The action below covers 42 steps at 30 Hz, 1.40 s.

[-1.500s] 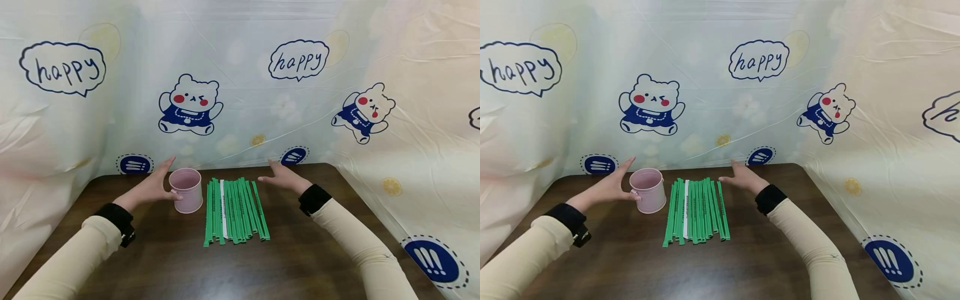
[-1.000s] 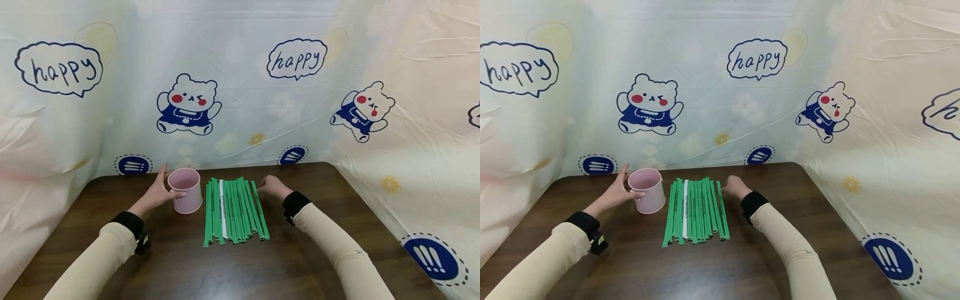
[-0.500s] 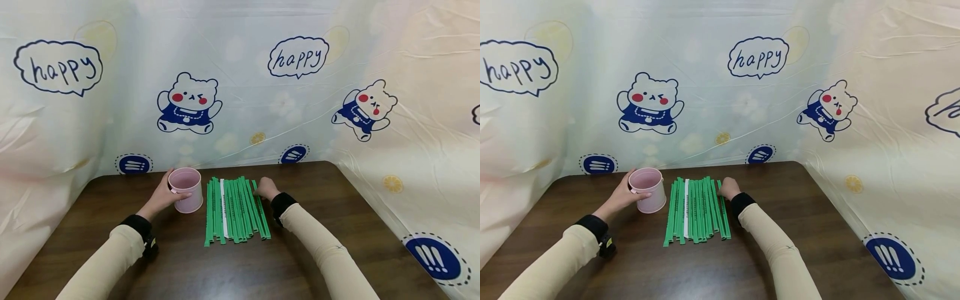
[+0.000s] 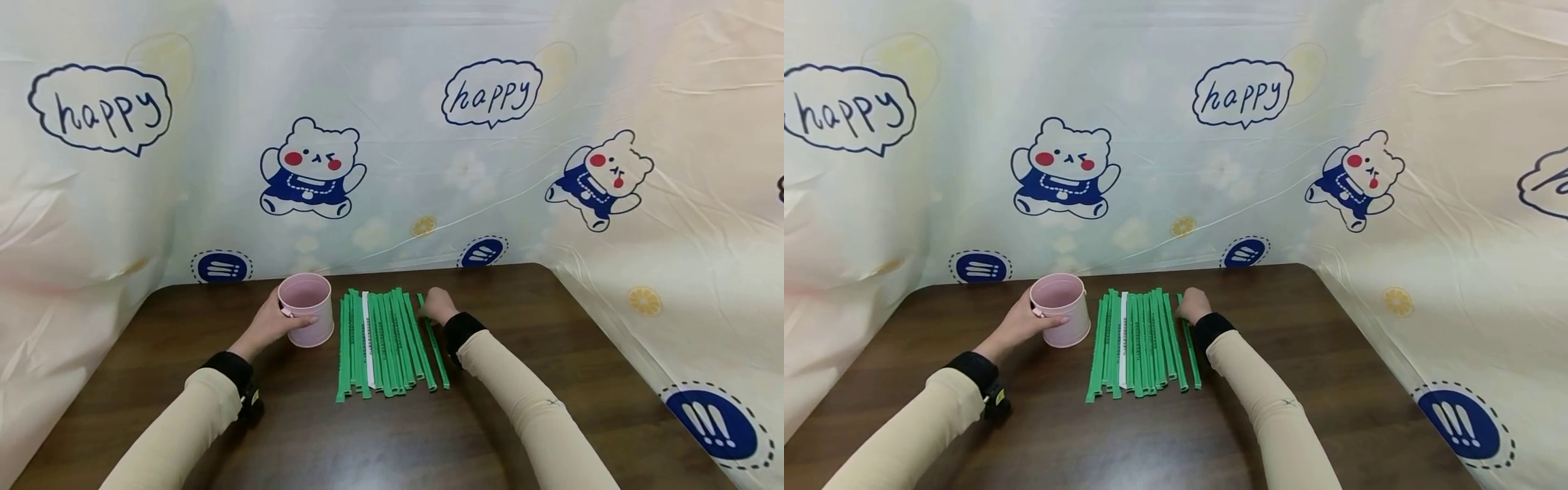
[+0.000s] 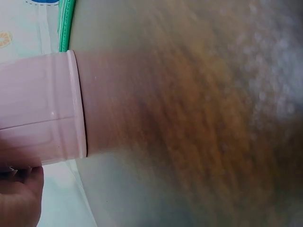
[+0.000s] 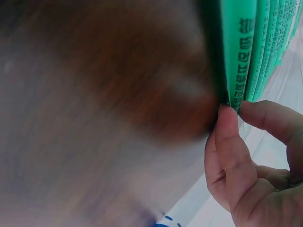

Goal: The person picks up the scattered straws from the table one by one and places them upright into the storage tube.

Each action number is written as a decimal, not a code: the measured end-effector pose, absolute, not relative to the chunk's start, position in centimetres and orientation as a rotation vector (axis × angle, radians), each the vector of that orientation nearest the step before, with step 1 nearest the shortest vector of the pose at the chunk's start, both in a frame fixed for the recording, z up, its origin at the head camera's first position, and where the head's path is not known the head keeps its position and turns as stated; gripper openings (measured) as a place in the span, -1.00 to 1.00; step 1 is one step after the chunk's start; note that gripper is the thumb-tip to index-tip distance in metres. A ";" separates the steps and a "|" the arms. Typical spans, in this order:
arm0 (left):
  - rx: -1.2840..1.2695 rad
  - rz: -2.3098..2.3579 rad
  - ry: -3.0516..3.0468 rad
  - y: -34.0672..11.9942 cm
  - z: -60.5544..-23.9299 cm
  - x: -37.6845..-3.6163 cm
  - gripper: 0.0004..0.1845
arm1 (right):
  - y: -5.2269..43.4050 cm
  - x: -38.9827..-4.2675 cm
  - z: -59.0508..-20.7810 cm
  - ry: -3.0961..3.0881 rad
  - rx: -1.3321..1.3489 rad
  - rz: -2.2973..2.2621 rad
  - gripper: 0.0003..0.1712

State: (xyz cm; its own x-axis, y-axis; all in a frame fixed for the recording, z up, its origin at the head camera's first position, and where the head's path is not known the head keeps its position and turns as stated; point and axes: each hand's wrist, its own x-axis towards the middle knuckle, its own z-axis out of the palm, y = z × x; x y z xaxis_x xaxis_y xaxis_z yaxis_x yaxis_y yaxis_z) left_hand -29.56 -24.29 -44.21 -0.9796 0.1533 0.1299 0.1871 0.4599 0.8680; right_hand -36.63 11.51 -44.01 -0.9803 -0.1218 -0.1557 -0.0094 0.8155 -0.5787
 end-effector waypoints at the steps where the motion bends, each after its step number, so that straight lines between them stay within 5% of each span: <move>1: -0.316 -1.583 -2.654 -24.3 -44.2 -29.6 0.01 | 11.6 -36.8 -43.9 2.810 -0.093 -0.896 -0.75; 4: -0.323 -1.578 -2.655 -24.3 -44.1 -29.8 0.00 | 12.1 -37.3 -43.5 2.805 -0.070 -0.902 -0.75; 12: -0.269 -1.565 -2.688 -24.3 -44.3 -29.7 0.05 | 13.1 -38.4 -40.6 2.908 -0.177 -0.875 -0.35; 15: -0.260 -1.565 -2.695 -24.2 -44.3 -29.6 0.04 | 13.1 -38.6 -39.1 2.969 -0.247 -0.915 -0.44; 18: -0.240 -1.563 -2.703 -24.2 -44.3 -29.5 0.05 | 12.8 -38.5 -37.5 2.988 -0.256 -1.007 -0.82; 23: -0.229 -1.567 -2.702 -24.2 -44.4 -29.3 0.05 | 11.4 -38.5 -35.2 2.966 -0.294 -1.244 -0.49; 42: -0.237 -1.577 -2.680 -24.0 -44.2 -29.3 0.03 | 0.9 -36.6 -28.7 2.803 -0.684 -2.098 -0.47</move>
